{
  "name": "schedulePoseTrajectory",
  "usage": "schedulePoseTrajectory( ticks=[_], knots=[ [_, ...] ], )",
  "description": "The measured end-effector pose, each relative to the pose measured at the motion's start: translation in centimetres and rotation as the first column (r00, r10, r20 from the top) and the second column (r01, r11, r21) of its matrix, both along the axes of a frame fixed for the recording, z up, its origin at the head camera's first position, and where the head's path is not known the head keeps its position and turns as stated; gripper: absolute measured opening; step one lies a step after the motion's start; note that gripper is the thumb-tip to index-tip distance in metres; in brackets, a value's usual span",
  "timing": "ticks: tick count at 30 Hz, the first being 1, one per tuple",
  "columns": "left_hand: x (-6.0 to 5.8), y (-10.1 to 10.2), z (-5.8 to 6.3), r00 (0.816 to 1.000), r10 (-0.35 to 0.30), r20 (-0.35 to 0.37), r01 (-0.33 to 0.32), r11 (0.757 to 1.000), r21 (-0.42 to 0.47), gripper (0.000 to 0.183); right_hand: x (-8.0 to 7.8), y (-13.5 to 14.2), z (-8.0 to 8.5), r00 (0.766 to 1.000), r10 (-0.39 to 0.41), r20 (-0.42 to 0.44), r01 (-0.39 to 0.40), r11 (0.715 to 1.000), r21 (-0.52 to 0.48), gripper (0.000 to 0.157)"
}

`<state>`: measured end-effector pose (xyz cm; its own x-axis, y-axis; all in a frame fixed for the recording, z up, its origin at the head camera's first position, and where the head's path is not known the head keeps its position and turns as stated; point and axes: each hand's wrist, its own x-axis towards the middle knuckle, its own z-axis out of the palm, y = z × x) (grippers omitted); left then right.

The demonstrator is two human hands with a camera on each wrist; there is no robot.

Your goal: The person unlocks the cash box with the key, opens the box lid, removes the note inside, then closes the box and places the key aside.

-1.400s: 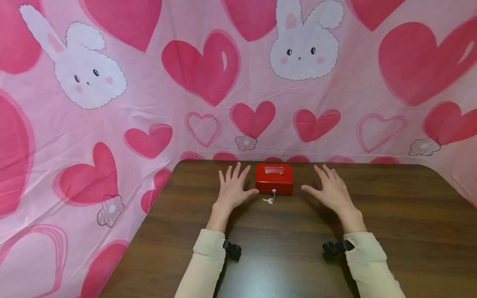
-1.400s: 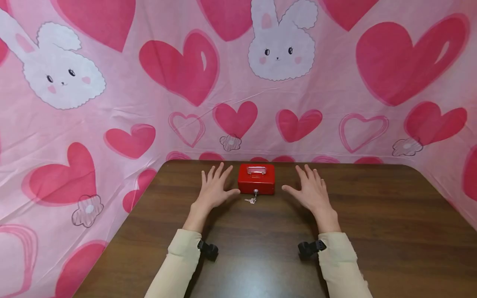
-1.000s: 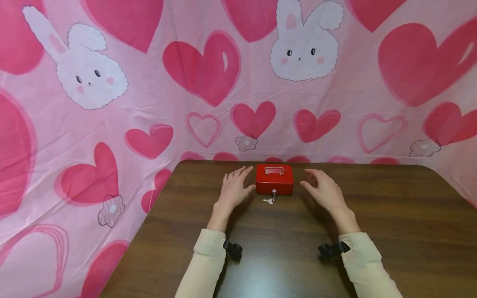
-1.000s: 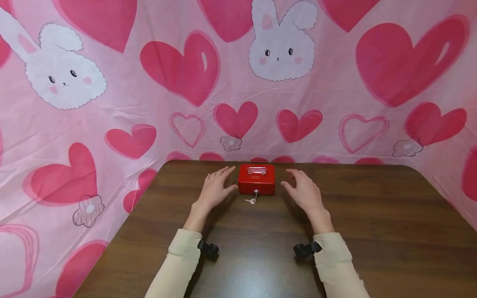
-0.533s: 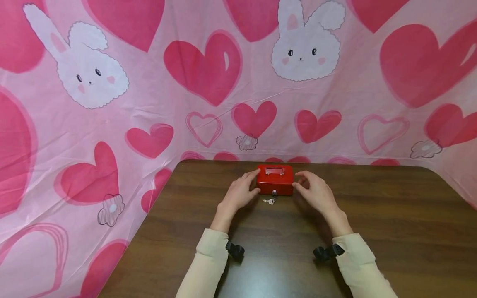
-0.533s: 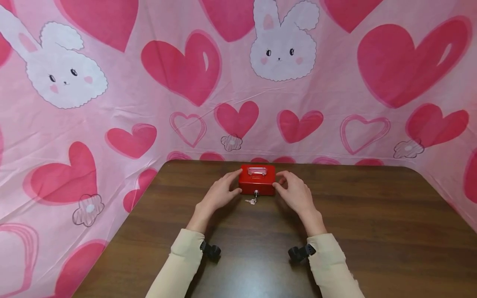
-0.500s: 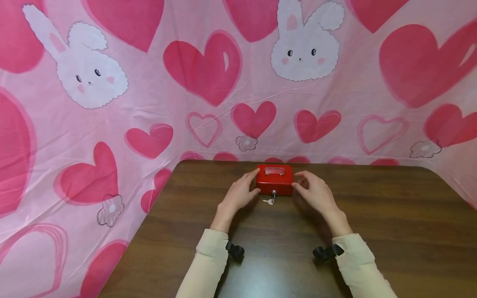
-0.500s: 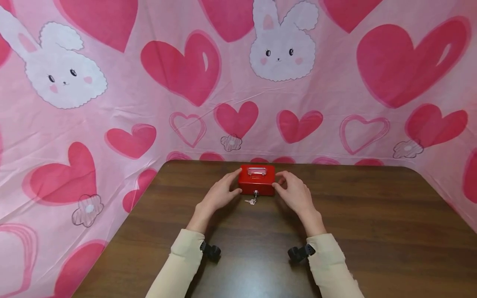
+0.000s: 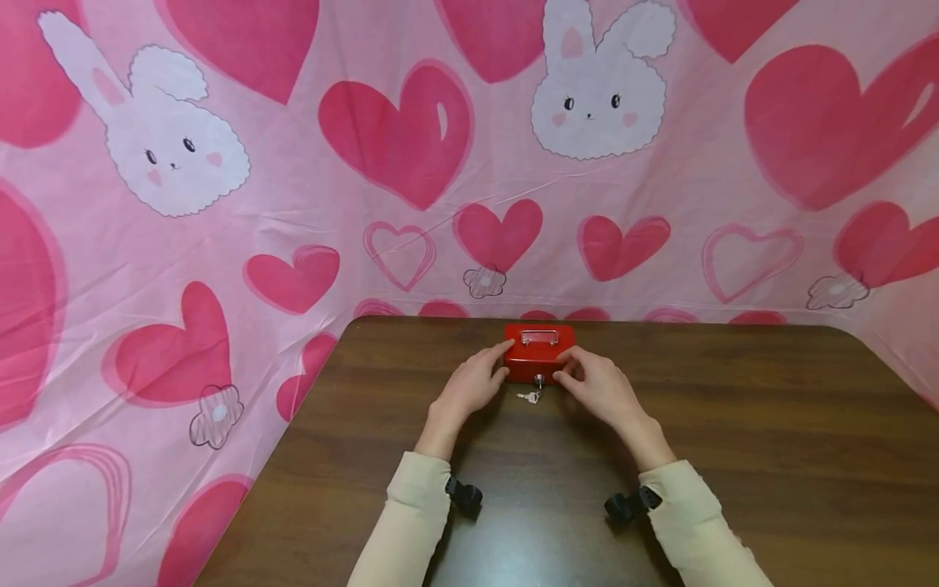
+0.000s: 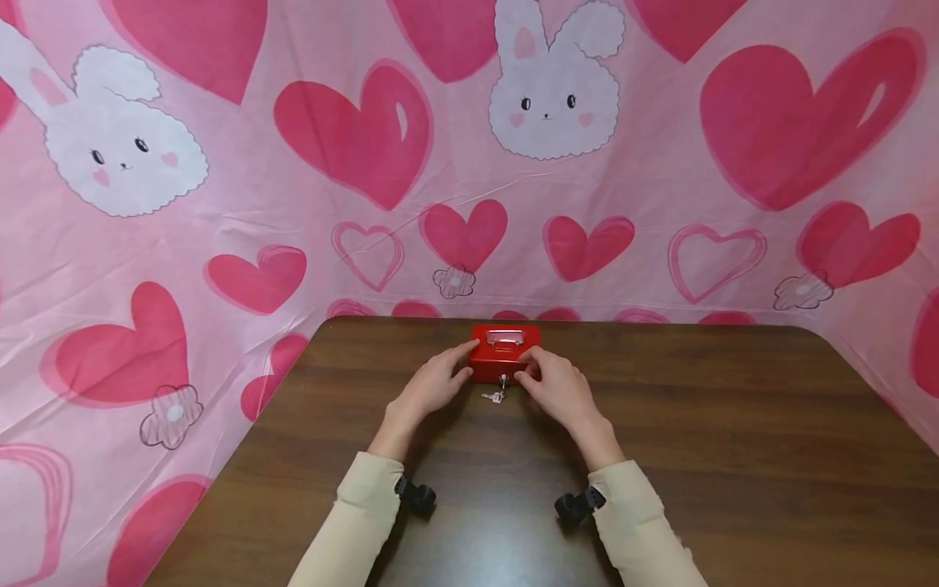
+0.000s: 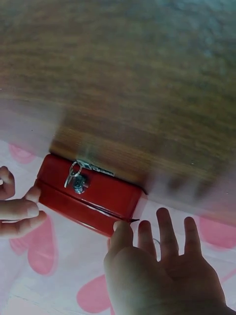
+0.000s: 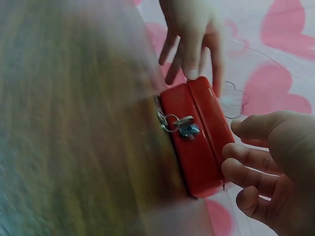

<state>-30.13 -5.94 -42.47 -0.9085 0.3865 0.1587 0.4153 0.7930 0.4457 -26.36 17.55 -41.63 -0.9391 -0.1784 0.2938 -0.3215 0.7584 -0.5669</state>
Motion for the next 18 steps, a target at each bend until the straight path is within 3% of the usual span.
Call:
schedulePoseTrajectory(
  ticks=[18],
  knots=[
    [0.0,0.2,0.1,1.0,-0.003,0.008,0.003,0.999,0.048,0.048,0.0,-1.5,-1.0,0.997,0.054,0.048,-0.055,0.998,0.015,0.021]
  ],
)
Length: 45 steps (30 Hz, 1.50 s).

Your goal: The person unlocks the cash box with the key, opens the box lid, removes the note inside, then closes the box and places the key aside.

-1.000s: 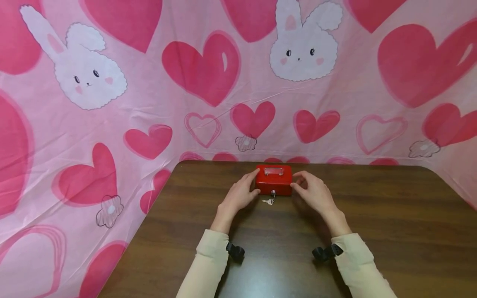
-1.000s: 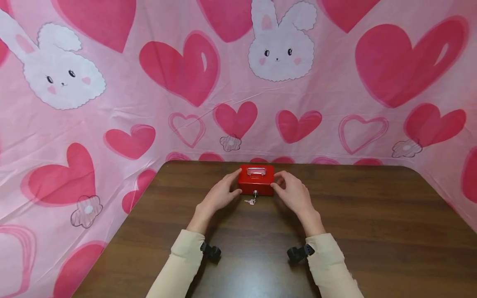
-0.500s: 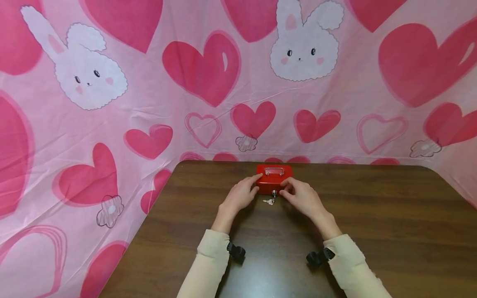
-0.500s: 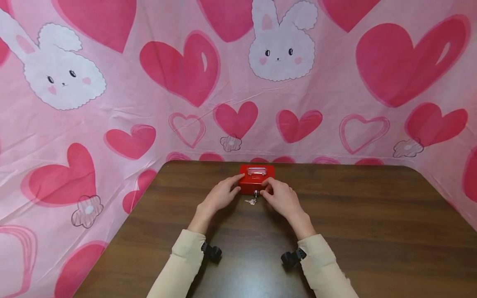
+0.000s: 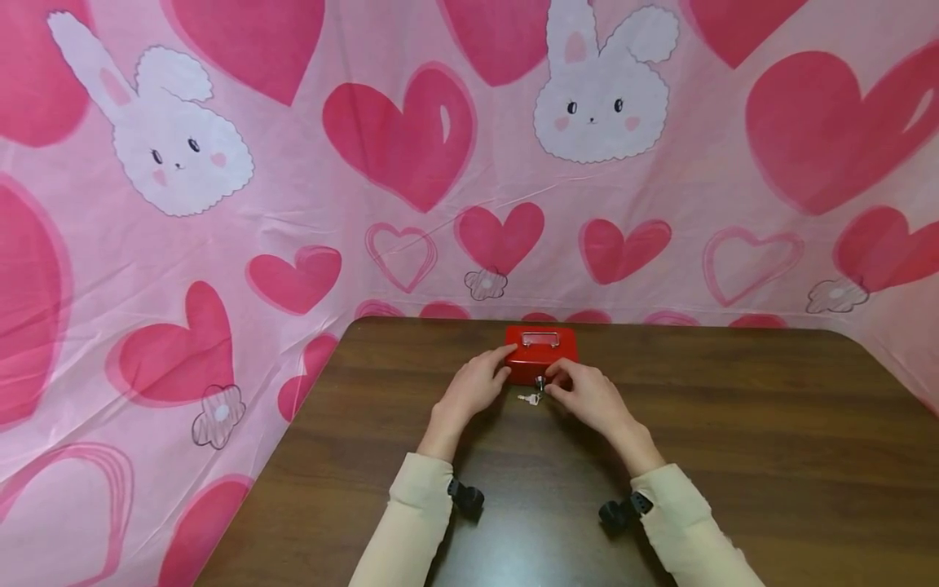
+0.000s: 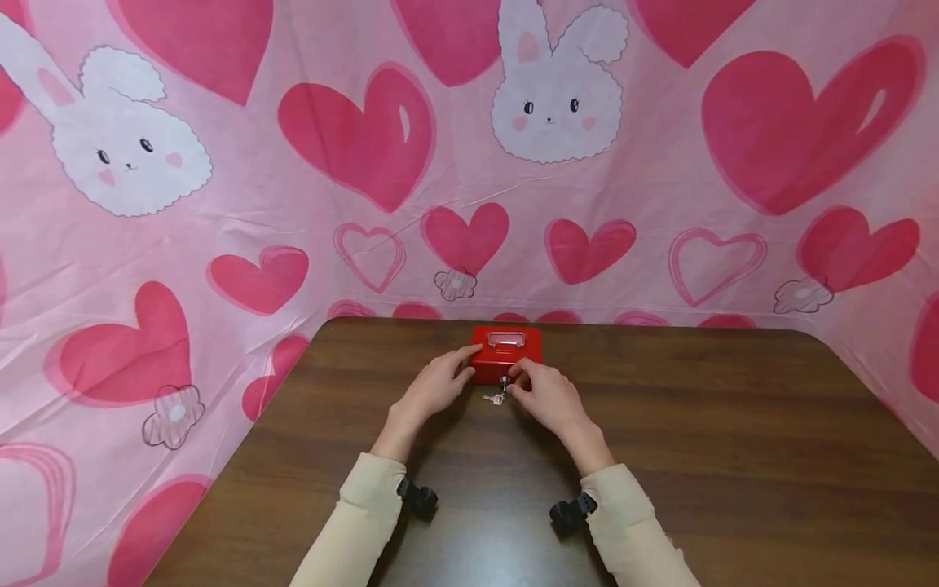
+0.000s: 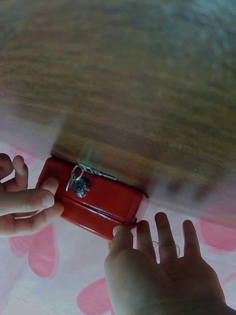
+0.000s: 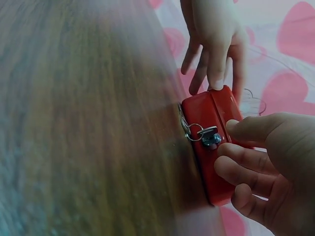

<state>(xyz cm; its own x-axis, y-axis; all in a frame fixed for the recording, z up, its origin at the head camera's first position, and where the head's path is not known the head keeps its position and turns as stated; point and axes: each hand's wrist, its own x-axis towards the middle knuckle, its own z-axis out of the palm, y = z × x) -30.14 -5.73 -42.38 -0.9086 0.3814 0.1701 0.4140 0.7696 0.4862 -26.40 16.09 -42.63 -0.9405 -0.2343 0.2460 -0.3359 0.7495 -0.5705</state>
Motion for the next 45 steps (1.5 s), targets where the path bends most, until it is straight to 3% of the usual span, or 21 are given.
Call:
schedulePoseTrajectory(
  ticks=[22,33,41,45],
  knots=[
    [0.0,0.1,-0.5,0.998,0.034,-0.045,-0.033,0.999,0.02,0.044,-0.2,-1.0,-1.3,0.99,0.047,0.13,-0.032,0.993,-0.115,0.024],
    [-0.1,0.2,-0.7,0.997,0.044,-0.059,-0.043,0.999,0.016,0.043,-0.1,-1.4,-1.7,0.985,-0.007,0.17,0.05,0.967,-0.249,0.018],
    [-0.2,0.3,-0.9,0.994,0.046,-0.1,-0.045,0.999,0.012,0.041,-0.4,-1.2,-1.9,0.985,-0.044,0.167,0.087,0.962,-0.261,0.015],
    [-0.2,0.4,-0.7,0.995,0.048,-0.083,-0.048,0.999,0.011,0.042,-0.5,-1.1,-2.0,0.989,-0.05,0.142,0.085,0.964,-0.253,0.012]
  ],
)
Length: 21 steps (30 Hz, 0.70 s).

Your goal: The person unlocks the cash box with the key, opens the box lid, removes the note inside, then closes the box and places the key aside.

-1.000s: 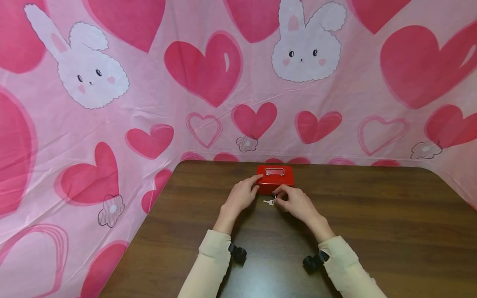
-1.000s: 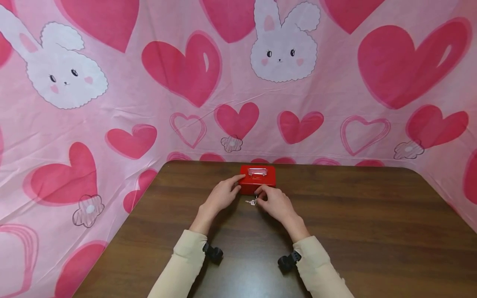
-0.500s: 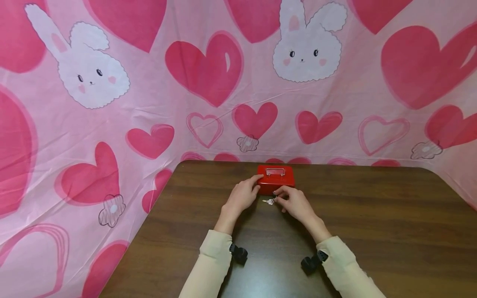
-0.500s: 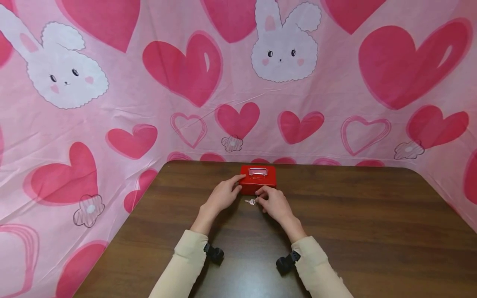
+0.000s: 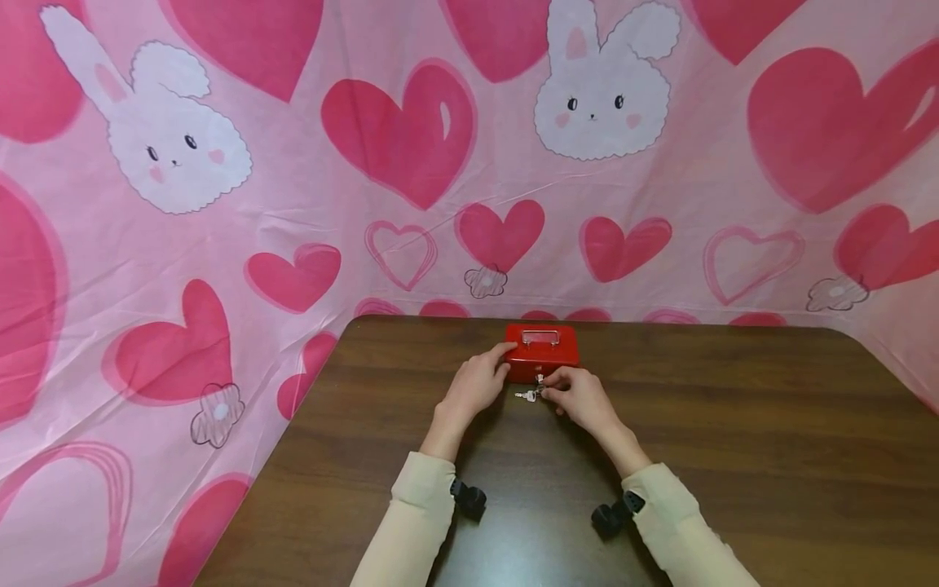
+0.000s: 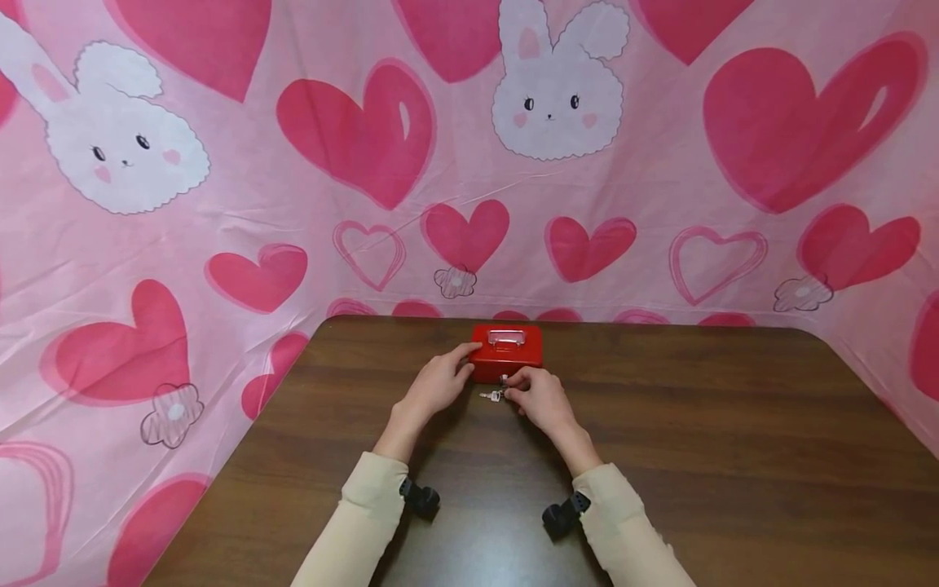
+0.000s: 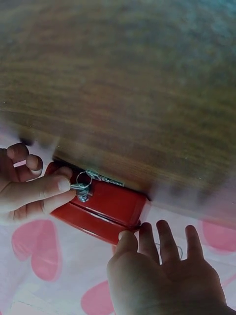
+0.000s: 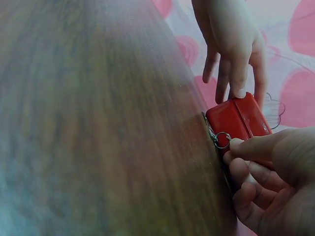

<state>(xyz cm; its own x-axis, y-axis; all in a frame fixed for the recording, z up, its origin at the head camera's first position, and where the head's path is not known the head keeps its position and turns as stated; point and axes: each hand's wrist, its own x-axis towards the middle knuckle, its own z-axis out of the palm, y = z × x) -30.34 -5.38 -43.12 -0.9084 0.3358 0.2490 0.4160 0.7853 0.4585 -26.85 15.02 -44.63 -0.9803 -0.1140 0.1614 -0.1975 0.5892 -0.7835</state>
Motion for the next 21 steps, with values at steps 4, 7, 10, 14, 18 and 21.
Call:
schedulePoseTrajectory(
  ticks=[4,7,10,14,18,21],
  knots=[
    [0.03,0.0,0.11,1.0,0.004,0.016,-0.004,1.0,-0.001,0.042,-0.08,0.07,-0.02,1.0,-0.011,0.0,0.011,1.0,0.006,0.011],
    [0.05,0.0,0.23,1.0,0.004,0.019,-0.004,1.0,0.005,0.042,-0.12,0.16,0.04,1.0,-0.012,0.004,0.012,1.0,0.013,0.011],
    [0.01,0.01,0.34,1.0,0.005,0.02,-0.005,1.0,0.008,0.042,-0.16,0.22,0.15,1.0,-0.019,0.016,0.018,1.0,0.025,0.011],
    [-0.09,0.03,0.3,1.0,0.003,-0.006,-0.003,1.0,0.006,0.041,-0.17,0.21,0.2,0.999,-0.041,0.031,0.04,0.998,0.043,0.011],
    [-0.08,0.04,0.2,1.0,0.003,-0.025,-0.003,1.0,0.003,0.041,-0.14,0.26,0.15,0.999,-0.037,0.032,0.035,0.997,0.062,0.011],
    [-0.05,0.03,0.11,1.0,0.007,-0.02,-0.006,1.0,0.0,0.04,-0.11,0.38,0.18,0.999,-0.015,0.032,0.012,0.997,0.073,0.012]
  ],
)
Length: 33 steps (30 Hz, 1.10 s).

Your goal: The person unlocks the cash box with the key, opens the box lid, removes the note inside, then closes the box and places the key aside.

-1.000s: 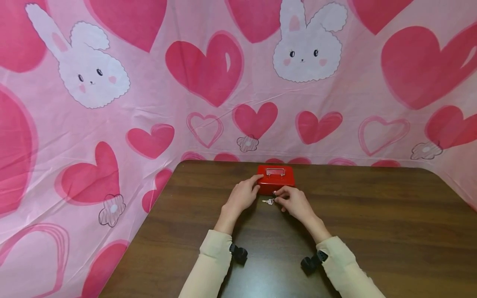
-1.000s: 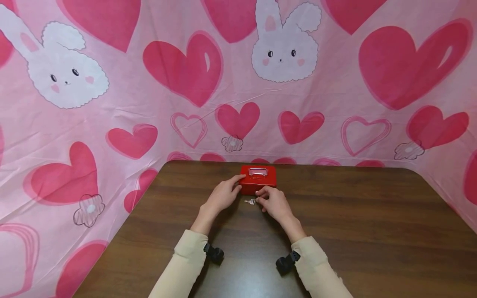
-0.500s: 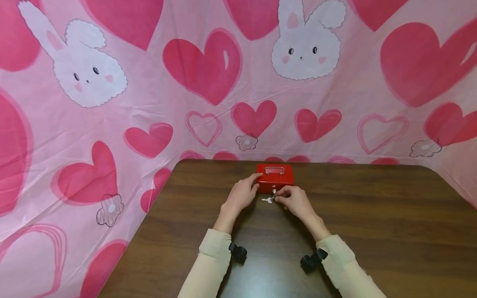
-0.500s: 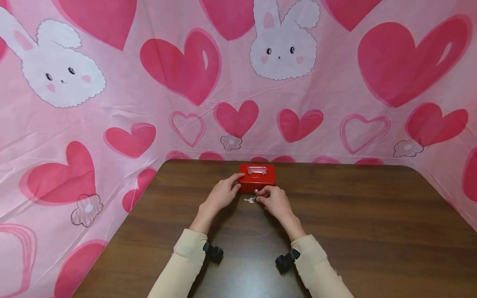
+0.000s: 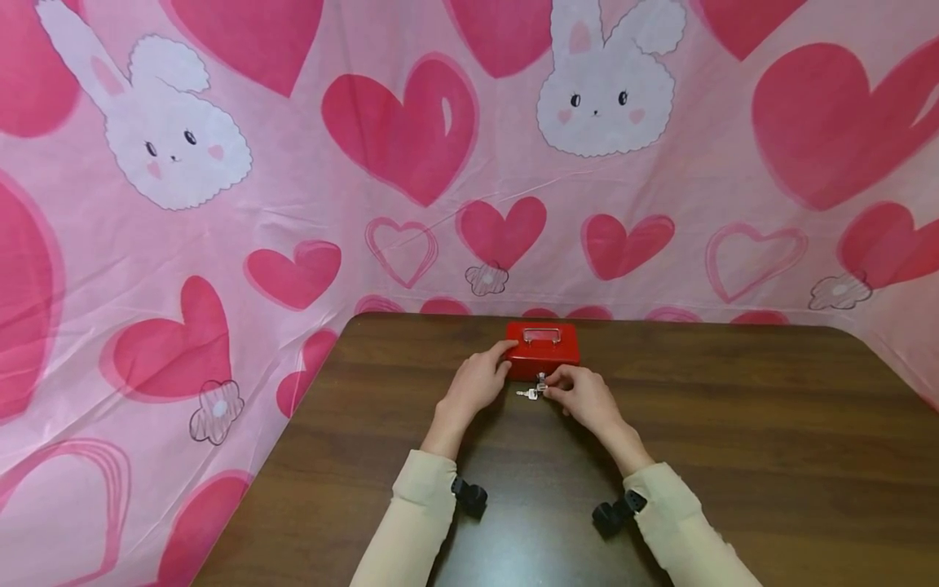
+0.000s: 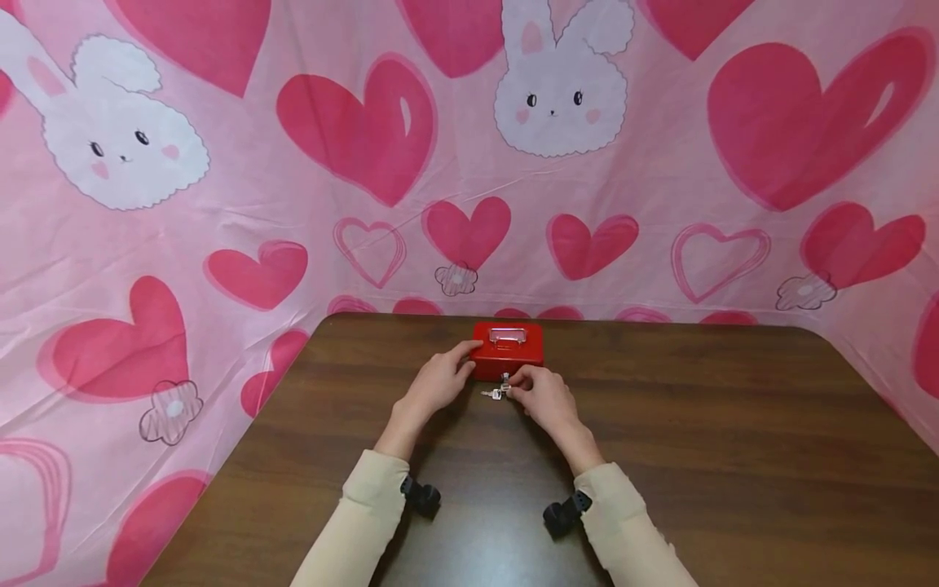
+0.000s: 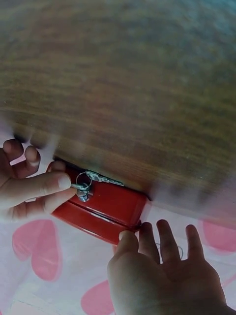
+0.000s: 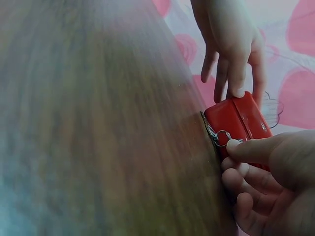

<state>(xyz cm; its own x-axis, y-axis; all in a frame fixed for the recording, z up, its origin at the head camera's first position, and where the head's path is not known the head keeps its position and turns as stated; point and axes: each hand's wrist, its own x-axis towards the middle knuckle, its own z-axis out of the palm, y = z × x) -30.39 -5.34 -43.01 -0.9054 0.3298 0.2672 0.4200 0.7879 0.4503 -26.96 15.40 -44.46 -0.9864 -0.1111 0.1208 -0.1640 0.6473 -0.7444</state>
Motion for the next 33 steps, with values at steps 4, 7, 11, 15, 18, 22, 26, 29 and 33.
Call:
schedulePoseTrajectory(
  ticks=[4,7,11,15,18,22,26,29,33],
  knots=[
    [0.0,0.1,0.0,1.0,0.006,0.005,-0.006,1.0,-0.001,0.041,0.1,0.4,0.4,1.0,0.012,-0.023,-0.012,1.0,0.009,0.014],
    [0.0,0.2,0.0,1.0,0.009,0.013,-0.009,1.0,-0.004,0.041,0.1,0.7,0.8,0.998,-0.002,-0.062,0.002,1.0,0.006,0.014],
    [0.0,0.2,0.0,1.0,0.008,0.028,-0.008,1.0,-0.008,0.042,0.0,1.1,1.3,0.994,-0.028,-0.104,0.028,1.0,-0.007,0.016],
    [0.0,0.1,0.0,1.0,-0.001,0.024,0.001,1.0,-0.004,0.042,-0.1,1.6,1.6,0.992,-0.049,-0.119,0.045,0.998,-0.033,0.019],
    [0.0,0.0,-0.1,1.0,-0.006,0.023,0.005,1.0,0.003,0.043,-0.1,1.8,1.9,0.99,-0.065,-0.127,0.06,0.997,-0.046,0.02],
    [-0.1,0.0,-0.1,0.999,-0.012,0.032,0.012,1.0,0.009,0.044,-0.1,2.2,2.1,0.985,-0.094,-0.145,0.089,0.995,-0.039,0.019],
    [-0.2,0.1,-0.1,0.999,-0.018,0.028,0.018,1.0,0.01,0.044,-0.2,2.5,2.3,0.977,-0.114,-0.179,0.111,0.993,-0.028,0.019],
    [-0.2,0.0,-0.2,0.999,-0.017,0.027,0.017,1.0,0.001,0.046,-0.3,2.7,2.3,0.972,-0.124,-0.198,0.121,0.992,-0.028,0.02],
    [-0.2,0.0,-0.1,0.999,-0.011,0.036,0.012,1.0,-0.01,0.048,-0.3,3.0,2.2,0.967,-0.137,-0.215,0.133,0.991,-0.034,0.021]
  ],
)
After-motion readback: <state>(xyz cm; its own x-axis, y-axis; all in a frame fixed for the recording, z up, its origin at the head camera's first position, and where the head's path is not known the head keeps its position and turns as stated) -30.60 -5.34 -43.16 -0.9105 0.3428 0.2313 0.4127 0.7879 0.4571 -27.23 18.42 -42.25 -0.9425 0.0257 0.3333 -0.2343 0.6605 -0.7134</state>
